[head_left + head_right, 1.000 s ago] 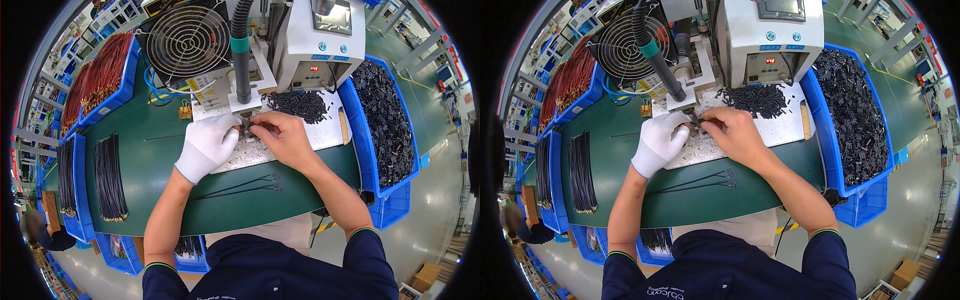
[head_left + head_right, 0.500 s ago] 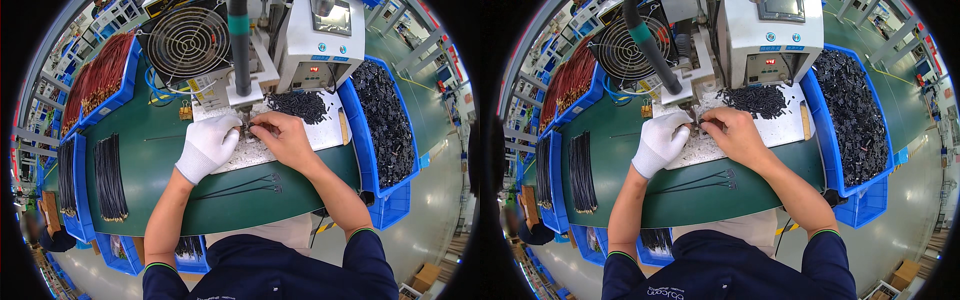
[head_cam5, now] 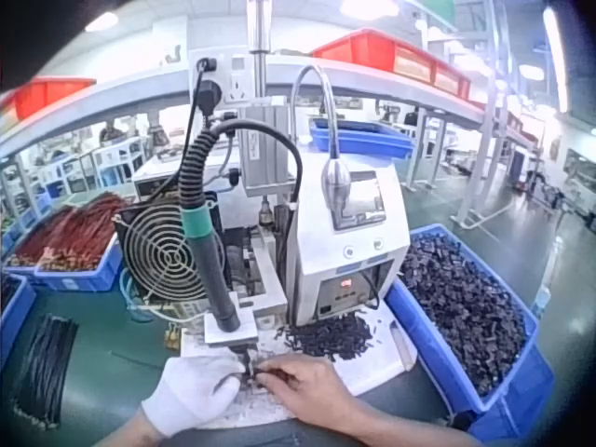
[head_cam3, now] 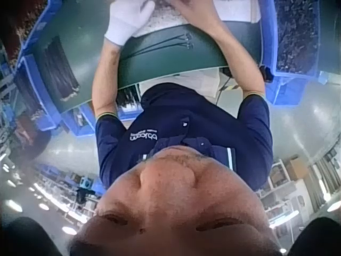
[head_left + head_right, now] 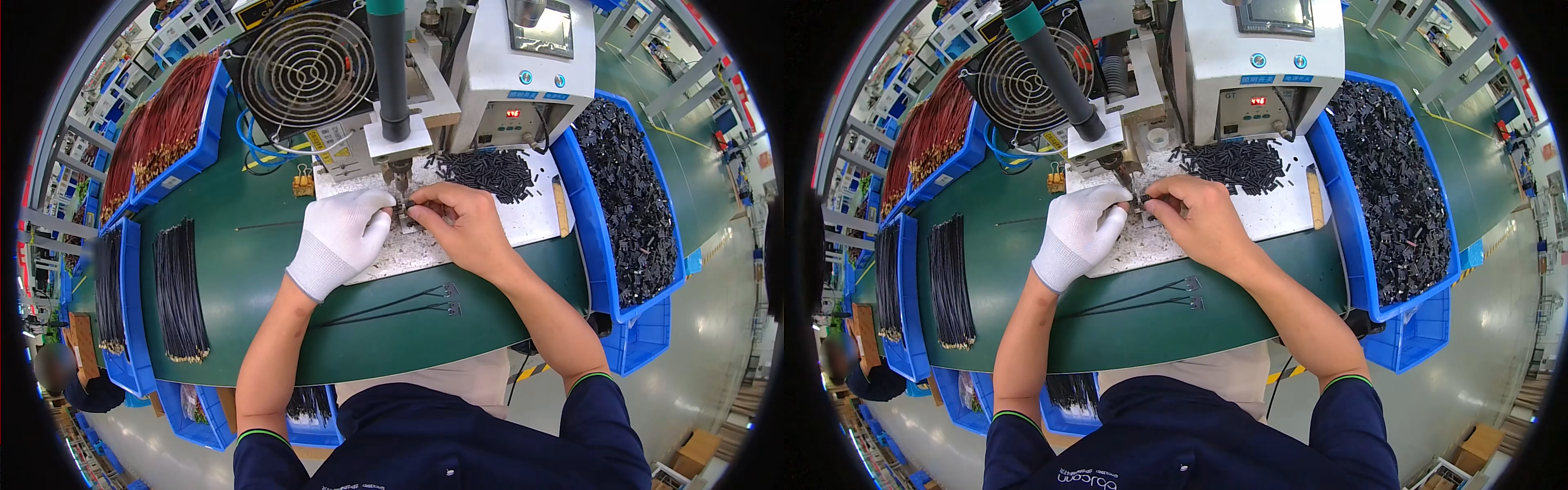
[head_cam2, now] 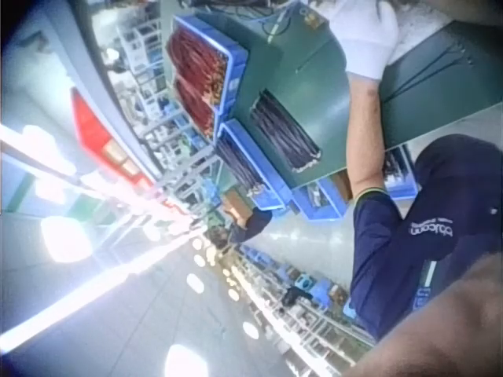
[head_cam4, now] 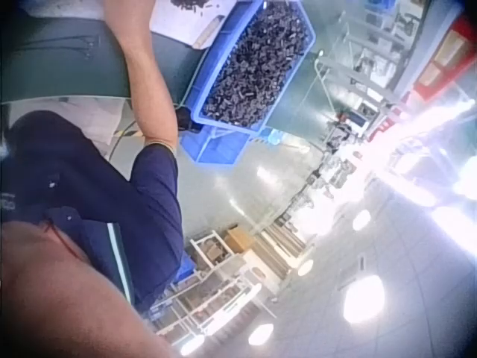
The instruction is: The person picks up a wire and a small black component, joins them together using a press machine, and repeats this process several times before placing the finished assemblies into a blue bin and removing their gloves.
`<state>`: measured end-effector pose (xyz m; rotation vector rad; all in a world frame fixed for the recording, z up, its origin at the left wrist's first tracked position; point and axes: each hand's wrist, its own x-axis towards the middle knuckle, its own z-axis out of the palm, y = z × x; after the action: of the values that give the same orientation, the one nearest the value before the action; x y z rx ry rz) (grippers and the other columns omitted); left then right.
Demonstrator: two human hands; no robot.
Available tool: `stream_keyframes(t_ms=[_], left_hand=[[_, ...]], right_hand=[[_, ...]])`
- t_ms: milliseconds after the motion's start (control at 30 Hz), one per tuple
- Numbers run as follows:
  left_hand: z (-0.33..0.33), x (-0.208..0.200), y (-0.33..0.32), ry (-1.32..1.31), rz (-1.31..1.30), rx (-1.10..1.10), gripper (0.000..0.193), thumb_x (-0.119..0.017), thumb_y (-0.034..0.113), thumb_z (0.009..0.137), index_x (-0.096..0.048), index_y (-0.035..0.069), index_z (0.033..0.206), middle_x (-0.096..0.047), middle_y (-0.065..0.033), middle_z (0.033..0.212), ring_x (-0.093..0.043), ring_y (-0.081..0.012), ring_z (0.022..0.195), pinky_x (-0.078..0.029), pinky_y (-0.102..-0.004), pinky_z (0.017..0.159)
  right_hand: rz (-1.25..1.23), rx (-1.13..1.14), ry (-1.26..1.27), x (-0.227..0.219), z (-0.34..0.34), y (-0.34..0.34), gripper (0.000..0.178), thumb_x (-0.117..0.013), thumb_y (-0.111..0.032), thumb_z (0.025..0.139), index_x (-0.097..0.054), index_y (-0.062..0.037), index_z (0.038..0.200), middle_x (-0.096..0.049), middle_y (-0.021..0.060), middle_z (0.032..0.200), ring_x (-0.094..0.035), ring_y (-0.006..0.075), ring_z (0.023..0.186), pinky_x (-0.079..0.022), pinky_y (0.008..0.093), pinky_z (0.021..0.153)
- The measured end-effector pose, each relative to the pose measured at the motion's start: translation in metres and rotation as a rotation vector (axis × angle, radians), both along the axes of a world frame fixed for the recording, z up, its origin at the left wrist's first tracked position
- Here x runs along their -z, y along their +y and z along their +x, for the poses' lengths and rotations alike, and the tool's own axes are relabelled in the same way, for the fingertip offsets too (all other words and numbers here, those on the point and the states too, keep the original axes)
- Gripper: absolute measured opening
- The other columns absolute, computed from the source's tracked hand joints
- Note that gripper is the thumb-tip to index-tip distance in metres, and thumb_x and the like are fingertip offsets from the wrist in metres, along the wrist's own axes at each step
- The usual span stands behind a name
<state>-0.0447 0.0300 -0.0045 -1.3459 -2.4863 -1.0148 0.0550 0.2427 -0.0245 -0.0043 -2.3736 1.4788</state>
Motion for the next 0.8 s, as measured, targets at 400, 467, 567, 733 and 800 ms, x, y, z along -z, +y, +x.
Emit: stream_keyframes(t_ms=[400, 467, 567, 733, 800], left_hand=[[0.016, -0.021, -0.03, -0.006, -0.148, -0.065, 0.016, -0.076, 0.014, 0.098, -0.079, 0.007, 0.112, -0.078, -0.0172, 0.095, -0.077, -0.0409, 0.087, -0.062, -0.0482, 0.079], [0.028, -0.023, -0.052, -0.008, -0.208, -0.111, 0.015, -0.076, 0.014, 0.097, -0.077, 0.007, 0.11, -0.077, -0.0165, 0.095, -0.076, -0.0408, 0.088, -0.061, -0.0487, 0.079], [0.05, -0.024, -0.088, 0.019, -0.161, -0.003, 0.012, -0.079, 0.009, 0.093, -0.076, 0.007, 0.104, -0.075, -0.0131, 0.093, -0.074, -0.0376, 0.087, -0.06, -0.0481, 0.077], [0.071, -0.025, -0.124, -0.042, -0.177, -0.013, 0.016, -0.083, 0.006, 0.09, -0.079, 0.006, 0.105, -0.078, -0.0127, 0.098, -0.076, -0.0367, 0.092, -0.062, -0.0456, 0.081], [0.06, -0.026, -0.146, 0.088, -0.157, -0.248, 0.014, -0.083, 0.011, 0.092, -0.079, 0.006, 0.104, -0.078, -0.0135, 0.099, -0.076, -0.0376, 0.094, -0.062, -0.0472, 0.084]], right_hand=[[0.045, -0.029, 0.0, -0.008, 0.013, 0.0, 0.019, -0.084, -0.01, 0.099, -0.081, 0.0022, 0.114, -0.082, 0.0143, 0.099, -0.075, 0.0233, 0.076, -0.059, 0.0342, 0.073], [0.108, -0.061, 0.011, -0.012, 0.028, 0.002, 0.018, -0.084, -0.008, 0.099, -0.081, 0.0013, 0.114, -0.081, 0.0128, 0.097, -0.072, 0.0204, 0.074, -0.058, 0.0322, 0.071], [-0.011, -0.09, -0.105, -0.023, 0.066, -0.004, 0.021, -0.085, -0.004, 0.097, -0.08, -0.0009, 0.117, -0.078, 0.0057, 0.088, -0.066, 0.0098, 0.074, -0.055, 0.0285, 0.07], [-0.065, -0.106, -0.349, -0.023, 0.105, -0.006, 0.03, -0.088, -0.002, 0.092, -0.078, 0.0005, 0.12, -0.076, 0.0041, 0.088, -0.065, 0.0116, 0.073, -0.052, 0.0291, 0.066], [0.111, -0.079, -0.262, -0.026, 0.109, -0.005, 0.031, -0.089, -0.003, 0.09, -0.078, -0.0002, 0.12, -0.074, 0.0047, 0.088, -0.063, 0.0141, 0.073, -0.05, 0.0308, 0.066]])
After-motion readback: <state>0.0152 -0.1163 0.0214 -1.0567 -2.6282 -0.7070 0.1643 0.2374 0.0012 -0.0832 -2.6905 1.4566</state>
